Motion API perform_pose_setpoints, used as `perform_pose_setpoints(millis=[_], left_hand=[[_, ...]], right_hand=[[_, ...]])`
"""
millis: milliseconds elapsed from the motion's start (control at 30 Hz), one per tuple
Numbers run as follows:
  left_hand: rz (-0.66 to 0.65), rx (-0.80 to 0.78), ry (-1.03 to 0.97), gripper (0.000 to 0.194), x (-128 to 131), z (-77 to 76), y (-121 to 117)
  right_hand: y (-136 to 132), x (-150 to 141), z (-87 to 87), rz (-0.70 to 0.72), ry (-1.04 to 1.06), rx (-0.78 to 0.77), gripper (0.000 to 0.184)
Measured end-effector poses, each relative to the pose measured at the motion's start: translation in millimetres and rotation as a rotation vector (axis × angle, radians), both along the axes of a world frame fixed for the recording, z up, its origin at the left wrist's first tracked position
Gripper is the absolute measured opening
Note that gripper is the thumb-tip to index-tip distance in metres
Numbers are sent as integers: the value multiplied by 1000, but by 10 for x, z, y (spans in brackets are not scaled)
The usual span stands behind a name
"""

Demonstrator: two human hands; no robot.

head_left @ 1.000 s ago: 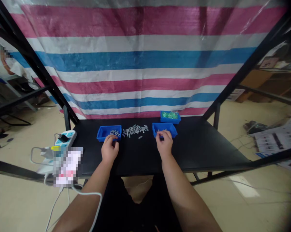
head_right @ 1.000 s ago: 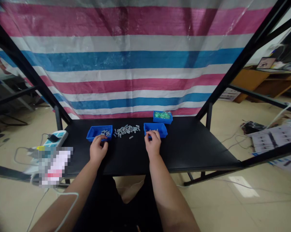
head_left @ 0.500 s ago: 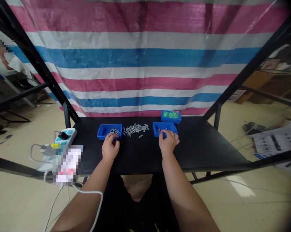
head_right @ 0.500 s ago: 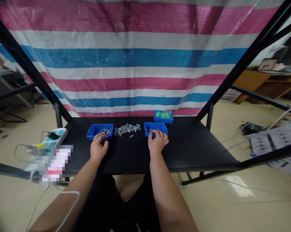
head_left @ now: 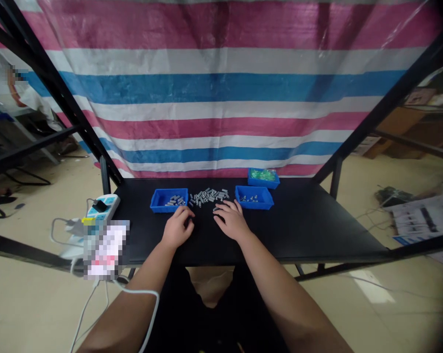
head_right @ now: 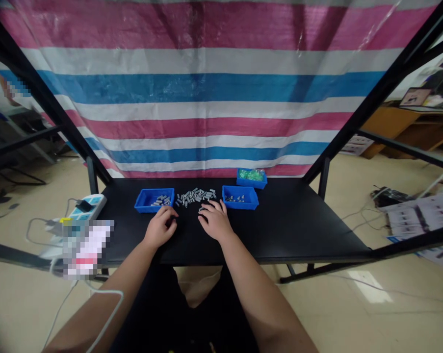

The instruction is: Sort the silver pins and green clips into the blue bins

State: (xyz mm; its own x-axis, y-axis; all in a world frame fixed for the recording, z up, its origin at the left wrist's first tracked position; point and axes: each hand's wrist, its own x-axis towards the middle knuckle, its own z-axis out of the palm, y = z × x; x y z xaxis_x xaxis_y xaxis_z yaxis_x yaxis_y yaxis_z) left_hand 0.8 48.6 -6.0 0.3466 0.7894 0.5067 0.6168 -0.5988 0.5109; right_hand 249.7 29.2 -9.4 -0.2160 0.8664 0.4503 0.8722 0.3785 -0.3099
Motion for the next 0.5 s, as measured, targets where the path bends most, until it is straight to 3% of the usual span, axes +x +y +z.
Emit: perform_pose_setpoints(millis=[233,367,500], left_hand=[[-254,5,116,27,36,67,28],[-302,-25,156,24,28,27,66],[-293,-41,137,11,23,-18,91]], right_hand=[[-72,-122,100,312,13,-42,18],[-49,-178,64,429,47,-75,22],[-31,-180,37,447,100,-128,27]])
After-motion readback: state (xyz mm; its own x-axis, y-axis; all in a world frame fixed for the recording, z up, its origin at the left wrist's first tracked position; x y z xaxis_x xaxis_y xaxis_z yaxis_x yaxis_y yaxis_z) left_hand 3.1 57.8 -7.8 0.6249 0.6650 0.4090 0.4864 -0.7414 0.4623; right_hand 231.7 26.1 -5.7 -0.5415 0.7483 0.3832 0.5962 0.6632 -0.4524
